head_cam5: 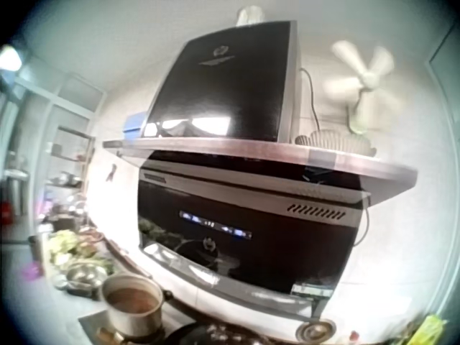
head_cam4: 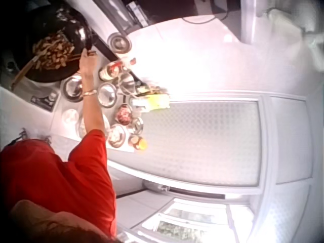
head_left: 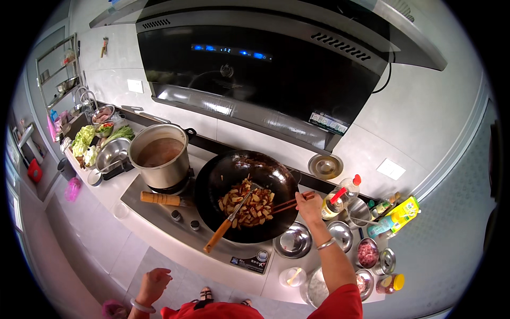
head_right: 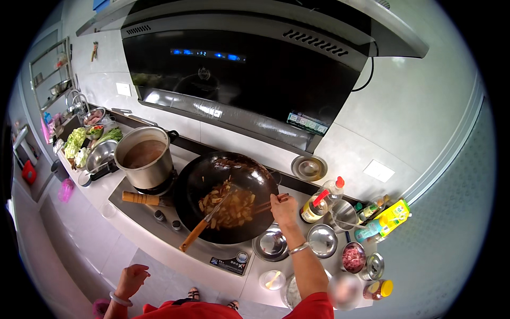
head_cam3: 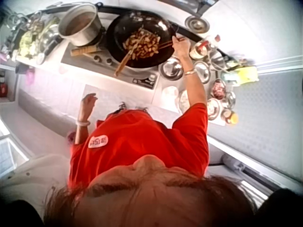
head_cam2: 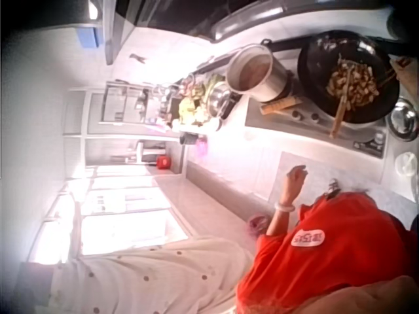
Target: The person stir-fries sliced meat in a wok on a gas stove, using a spatula to mix the ingredients. They add liquid seasonings from bottles and a white powder from a small bowl, tasting a piece of meat with chopsticks midway through the process.
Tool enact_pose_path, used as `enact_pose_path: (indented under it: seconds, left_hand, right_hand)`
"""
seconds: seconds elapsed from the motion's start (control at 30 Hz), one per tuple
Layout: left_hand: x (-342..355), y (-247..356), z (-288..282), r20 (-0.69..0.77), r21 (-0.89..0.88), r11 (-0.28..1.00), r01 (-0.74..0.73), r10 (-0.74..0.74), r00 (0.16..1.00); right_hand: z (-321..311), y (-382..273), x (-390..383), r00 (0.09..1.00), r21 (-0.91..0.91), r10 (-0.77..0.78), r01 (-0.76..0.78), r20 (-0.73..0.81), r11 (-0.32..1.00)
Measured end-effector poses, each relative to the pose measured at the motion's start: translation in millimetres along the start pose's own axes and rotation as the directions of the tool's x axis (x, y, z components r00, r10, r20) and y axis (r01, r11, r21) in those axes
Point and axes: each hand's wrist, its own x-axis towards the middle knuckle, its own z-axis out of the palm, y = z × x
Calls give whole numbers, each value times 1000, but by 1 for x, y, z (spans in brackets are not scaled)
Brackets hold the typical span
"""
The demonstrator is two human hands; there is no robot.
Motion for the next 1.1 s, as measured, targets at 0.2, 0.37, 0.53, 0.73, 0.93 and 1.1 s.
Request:
enact_pose_path:
  seconds: [0.2,0.37,0.53,0.73,0.93,1.1]
  left_hand:
    - [3,6,0,21,21,1000,-7,6,1000]
    - [6,1,0,-10,4,1000,-13,13,1000]
    - [8,-2,2,-10,-4,1000,-16,16,1000]
    - [8,-8,0,-37,-2,1000,-22,22,999]
    - [8,-7,4,-9,9,1000,-18,18,1000]
    - [10,-7,5,3,0,1000,-26,26,1000]
  right_hand:
    - [2,17,6,990,66,143,-142,-9,988]
    - [-4,22,12,983,71,184,-186,23,980]
    - [-1,31,16,971,180,229,-237,64,955]
    - [-14,25,7,974,140,221,-227,57,964]
    - [-18,12,-3,976,54,197,-202,90,978]
    - [-13,19,-4,980,58,164,-171,111,984]
